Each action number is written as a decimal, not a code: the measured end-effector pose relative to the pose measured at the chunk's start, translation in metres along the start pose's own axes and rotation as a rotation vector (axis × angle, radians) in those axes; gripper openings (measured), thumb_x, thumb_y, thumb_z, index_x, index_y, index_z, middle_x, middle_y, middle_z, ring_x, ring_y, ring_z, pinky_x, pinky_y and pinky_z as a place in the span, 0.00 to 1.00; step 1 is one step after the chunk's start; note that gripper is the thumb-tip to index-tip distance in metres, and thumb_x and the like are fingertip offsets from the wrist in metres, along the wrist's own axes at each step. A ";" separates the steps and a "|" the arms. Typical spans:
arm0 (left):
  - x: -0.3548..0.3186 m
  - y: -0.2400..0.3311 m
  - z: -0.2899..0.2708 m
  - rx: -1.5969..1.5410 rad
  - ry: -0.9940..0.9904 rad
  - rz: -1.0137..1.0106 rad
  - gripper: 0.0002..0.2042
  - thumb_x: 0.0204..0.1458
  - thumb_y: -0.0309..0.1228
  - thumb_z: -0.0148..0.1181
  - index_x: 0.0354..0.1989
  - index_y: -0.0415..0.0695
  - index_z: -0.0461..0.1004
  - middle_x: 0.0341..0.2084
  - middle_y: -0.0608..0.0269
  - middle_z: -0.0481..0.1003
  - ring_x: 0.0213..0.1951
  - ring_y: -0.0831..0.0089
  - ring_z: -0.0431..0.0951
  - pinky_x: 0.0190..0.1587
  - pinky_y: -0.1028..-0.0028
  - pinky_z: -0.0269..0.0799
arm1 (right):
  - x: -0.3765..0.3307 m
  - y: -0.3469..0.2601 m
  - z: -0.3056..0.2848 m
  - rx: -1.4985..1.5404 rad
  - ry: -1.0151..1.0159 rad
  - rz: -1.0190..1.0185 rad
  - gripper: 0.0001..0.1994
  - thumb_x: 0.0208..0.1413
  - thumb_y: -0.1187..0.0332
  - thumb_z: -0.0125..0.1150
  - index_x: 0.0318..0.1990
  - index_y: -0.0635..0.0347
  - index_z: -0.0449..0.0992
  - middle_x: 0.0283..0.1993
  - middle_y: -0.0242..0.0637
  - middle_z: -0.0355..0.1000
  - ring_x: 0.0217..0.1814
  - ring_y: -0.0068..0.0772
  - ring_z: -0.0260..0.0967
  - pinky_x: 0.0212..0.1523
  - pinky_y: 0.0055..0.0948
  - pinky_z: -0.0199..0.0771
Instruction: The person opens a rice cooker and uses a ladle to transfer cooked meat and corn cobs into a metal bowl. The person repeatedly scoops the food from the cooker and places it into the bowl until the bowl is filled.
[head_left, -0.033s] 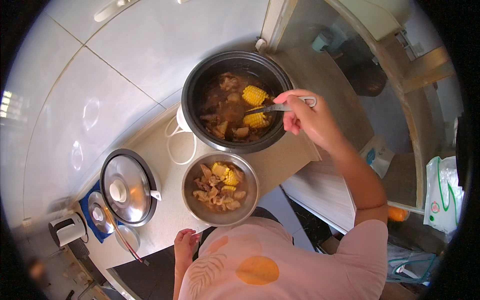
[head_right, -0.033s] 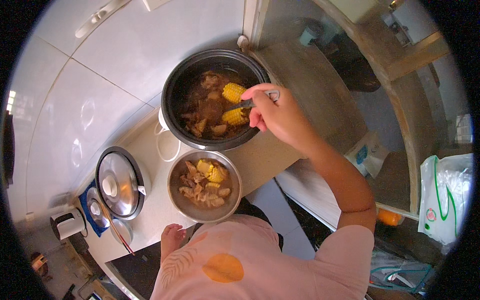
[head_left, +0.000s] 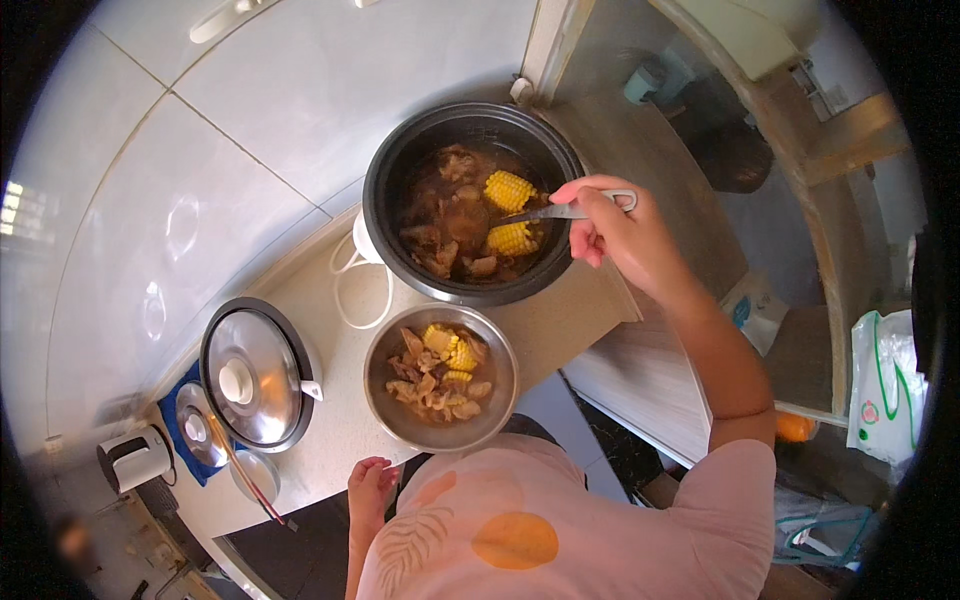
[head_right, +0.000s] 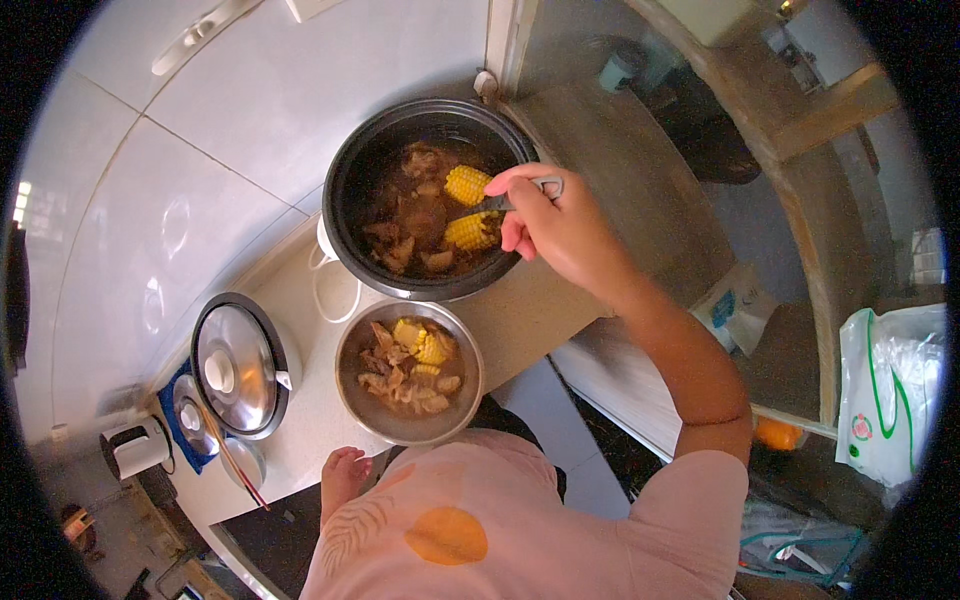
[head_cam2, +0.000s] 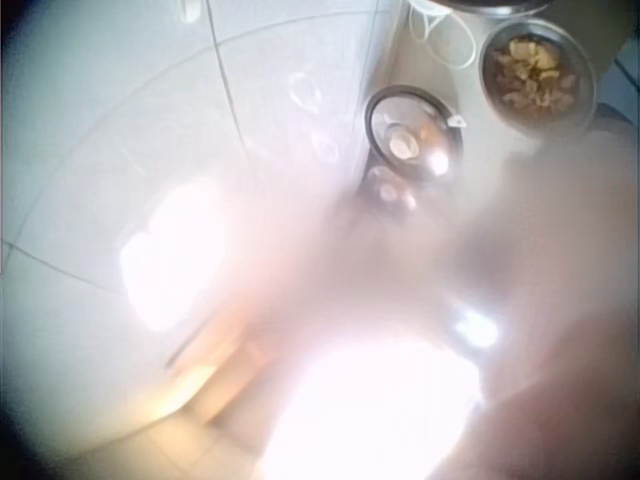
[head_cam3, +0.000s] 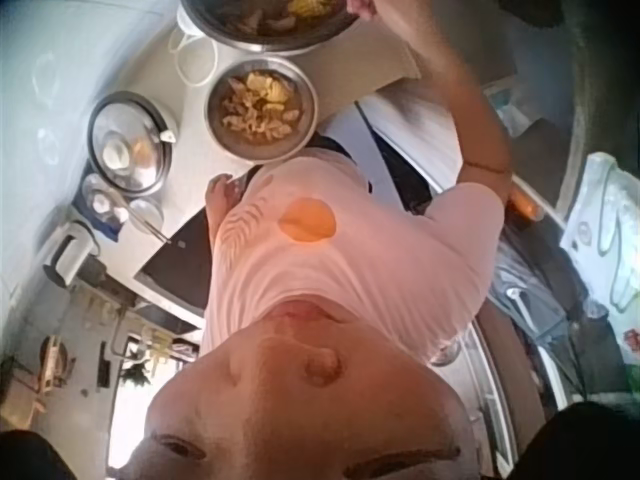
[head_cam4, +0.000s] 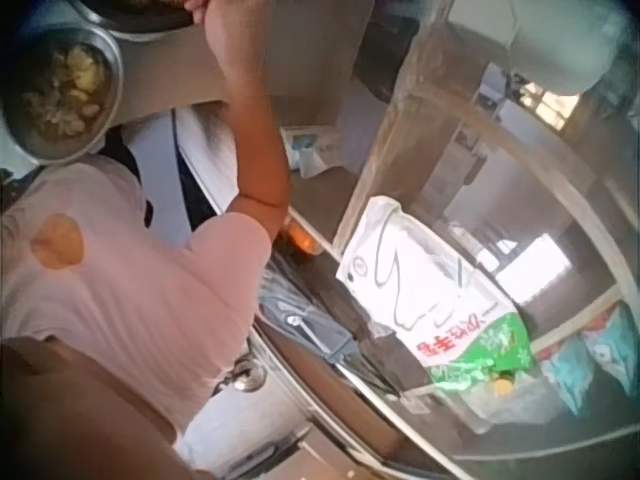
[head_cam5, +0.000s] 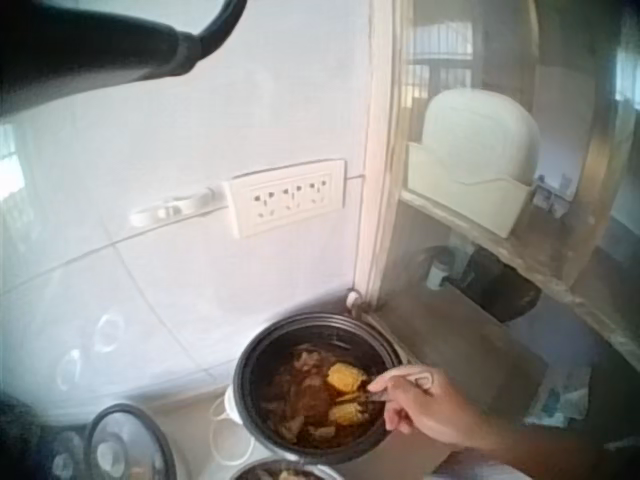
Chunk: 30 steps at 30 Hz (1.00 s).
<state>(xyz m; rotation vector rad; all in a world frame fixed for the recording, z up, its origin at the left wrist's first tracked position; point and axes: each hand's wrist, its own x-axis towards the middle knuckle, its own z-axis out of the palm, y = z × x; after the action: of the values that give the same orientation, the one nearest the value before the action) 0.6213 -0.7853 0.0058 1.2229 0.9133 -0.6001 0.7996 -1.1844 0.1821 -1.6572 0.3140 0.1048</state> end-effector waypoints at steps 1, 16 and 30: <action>-0.001 0.000 0.000 -0.004 -0.012 0.006 0.05 0.49 0.24 0.45 0.33 0.39 0.65 0.29 0.60 0.70 0.28 0.74 0.72 0.34 0.77 0.69 | -0.001 -0.005 -0.001 0.012 0.018 -0.010 0.12 0.54 0.68 0.40 0.35 0.64 0.70 0.16 0.36 0.64 0.13 0.18 0.56 0.15 0.17 0.56; -0.009 0.004 0.000 0.008 -0.070 0.039 0.05 0.49 0.24 0.45 0.33 0.38 0.65 0.29 0.59 0.69 0.29 0.74 0.72 0.33 0.79 0.68 | -0.029 -0.036 -0.012 -0.049 0.107 -0.007 0.12 0.52 0.67 0.40 0.34 0.64 0.71 0.14 0.33 0.62 0.13 0.18 0.55 0.14 0.16 0.52; -0.013 -0.023 -0.022 -0.035 -0.108 0.101 0.05 0.49 0.24 0.46 0.34 0.39 0.65 0.28 0.60 0.70 0.29 0.72 0.73 0.32 0.76 0.69 | -0.100 -0.085 0.014 -0.092 0.012 -0.105 0.13 0.53 0.65 0.41 0.34 0.63 0.72 0.14 0.33 0.63 0.12 0.18 0.55 0.14 0.15 0.53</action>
<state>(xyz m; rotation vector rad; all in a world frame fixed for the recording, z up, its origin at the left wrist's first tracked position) 0.5899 -0.7711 0.0027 1.1867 0.7645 -0.5619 0.7285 -1.1492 0.2870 -1.7630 0.2340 0.0311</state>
